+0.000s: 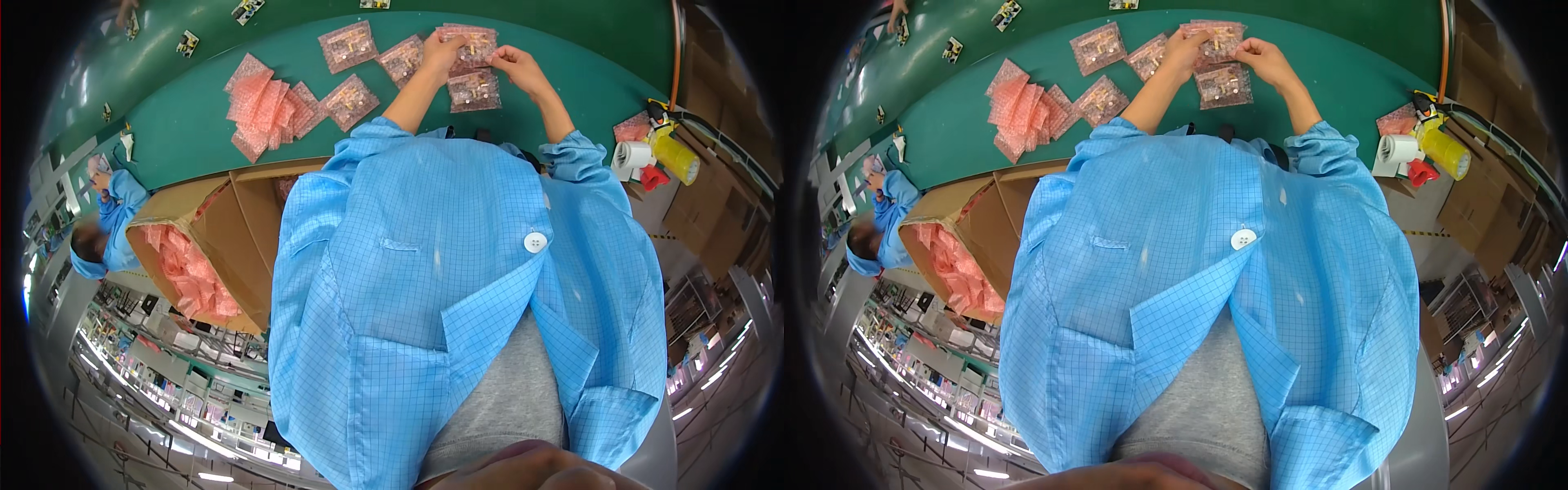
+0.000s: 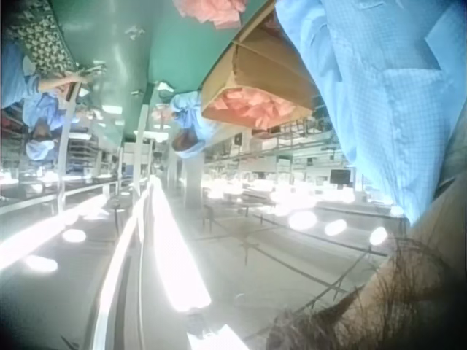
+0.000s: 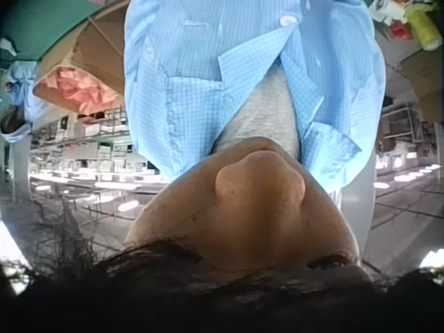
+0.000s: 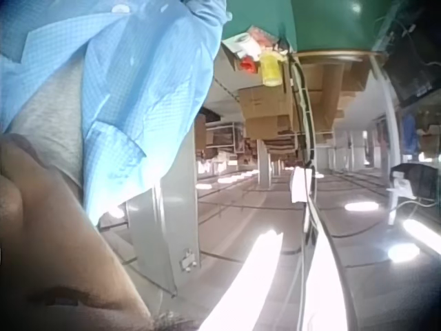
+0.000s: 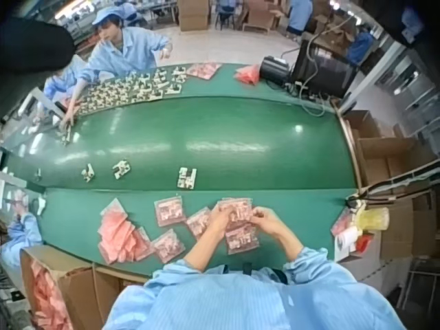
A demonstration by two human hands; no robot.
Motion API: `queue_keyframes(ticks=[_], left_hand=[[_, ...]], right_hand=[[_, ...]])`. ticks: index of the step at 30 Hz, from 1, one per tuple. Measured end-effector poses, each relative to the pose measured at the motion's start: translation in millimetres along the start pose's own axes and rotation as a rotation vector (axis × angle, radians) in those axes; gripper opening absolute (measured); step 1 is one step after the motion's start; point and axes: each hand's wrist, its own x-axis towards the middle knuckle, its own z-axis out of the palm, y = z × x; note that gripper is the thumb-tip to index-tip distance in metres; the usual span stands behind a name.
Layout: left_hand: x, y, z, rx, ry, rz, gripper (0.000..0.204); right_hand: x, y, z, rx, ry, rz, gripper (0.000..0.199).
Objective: Packaging electronic components into anti-static bags at a workbench.
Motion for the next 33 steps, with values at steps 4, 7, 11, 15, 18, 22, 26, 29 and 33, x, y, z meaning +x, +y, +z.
queue_keyframes(ticks=[4,7,11,15,18,22,26,29,33], left_hand=[[12,-4,12,0.135,0.040,0.000,0.028],[10,1,15,0.181,0.052,0.039,0.031],[14,0,17,0.201,0.042,0.066,0.032],[9,3,15,0.149,0.067,0.079,0.031],[11,0,17,0.191,0.069,0.056,0.029],[10,2,12,0.141,0.066,0.009,0.028],[7,6,19,0.094,0.039,-0.033,0.025],[10,5,18,0.188,0.057,0.008,0.023],[12,2,13,0.155,0.059,-0.030,0.023]], right_hand=[[17,19,-13,-0.105,0.035,0.075,0.024],[23,22,-10,-0.109,0.059,0.235,0.026],[30,37,-14,0.130,0.018,0.204,0.025],[30,36,-13,0.325,0.033,0.292,0.028],[27,36,-12,0.345,0.000,0.344,0.030],[23,35,-9,0.332,-0.092,0.293,0.027],[27,41,-19,0.301,-0.082,0.280,0.028],[29,39,-22,0.249,-0.115,0.269,0.028],[27,31,-19,0.315,-0.117,0.282,0.025]])
